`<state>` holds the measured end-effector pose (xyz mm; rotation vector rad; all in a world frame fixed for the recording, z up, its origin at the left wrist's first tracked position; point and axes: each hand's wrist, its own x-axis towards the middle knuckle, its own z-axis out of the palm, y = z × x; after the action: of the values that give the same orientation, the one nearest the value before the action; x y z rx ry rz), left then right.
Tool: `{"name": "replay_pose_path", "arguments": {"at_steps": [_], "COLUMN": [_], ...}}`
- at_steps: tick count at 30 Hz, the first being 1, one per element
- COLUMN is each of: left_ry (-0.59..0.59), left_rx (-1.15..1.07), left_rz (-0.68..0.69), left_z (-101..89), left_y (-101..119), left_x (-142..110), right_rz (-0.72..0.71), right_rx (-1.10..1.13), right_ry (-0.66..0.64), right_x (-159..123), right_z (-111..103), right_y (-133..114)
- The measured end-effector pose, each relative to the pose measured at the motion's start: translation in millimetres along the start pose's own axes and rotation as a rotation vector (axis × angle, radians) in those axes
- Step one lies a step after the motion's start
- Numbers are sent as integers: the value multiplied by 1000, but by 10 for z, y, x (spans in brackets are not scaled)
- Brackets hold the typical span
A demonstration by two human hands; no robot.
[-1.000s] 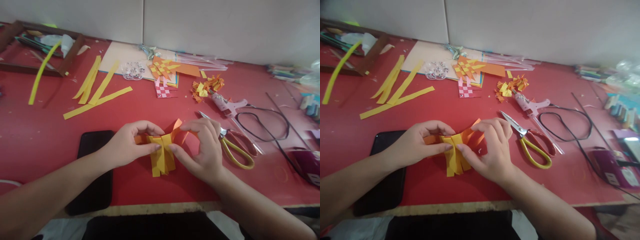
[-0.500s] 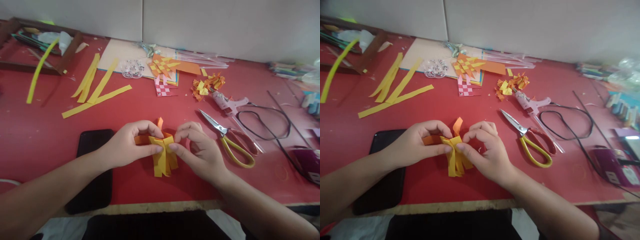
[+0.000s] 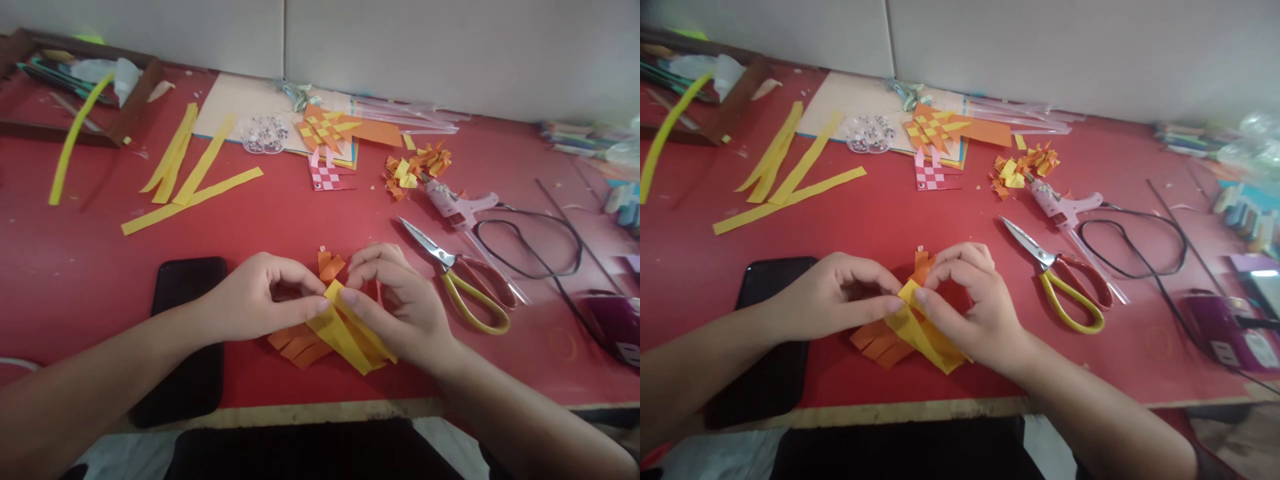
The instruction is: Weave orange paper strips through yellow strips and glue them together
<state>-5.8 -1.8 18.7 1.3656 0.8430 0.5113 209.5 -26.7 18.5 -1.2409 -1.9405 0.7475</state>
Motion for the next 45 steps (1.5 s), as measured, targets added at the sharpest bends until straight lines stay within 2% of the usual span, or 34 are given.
{"name": "replay_pose_path", "arguments": {"at_steps": [4,8,15,21,29,34,45], "left_ry": [31,88,97,44,57,81,169], "left_rx": [13,70,173,146,147,151,125], "left_rz": [5,21,72,15,-63,-81,51], "left_z": [3,12,24,25,65,86,124], "left_y": [-22,-27,-31,-40,-1,1,-66], "left_x": [11,12,-7,3,8,19,-5], "right_rz": [-160,-294,-242,-190,-349,-393,-453], "right_rx": [-151,-227,-170,-116,-285,-360,-392], "right_ry": [94,74,16,-46,84,102,145], "right_x": [14,12,0,-5,-3,-20,-29], "right_z": [10,15,56,56,117,128,147], "right_y": [18,23,10,-1,14,10,-27]}}
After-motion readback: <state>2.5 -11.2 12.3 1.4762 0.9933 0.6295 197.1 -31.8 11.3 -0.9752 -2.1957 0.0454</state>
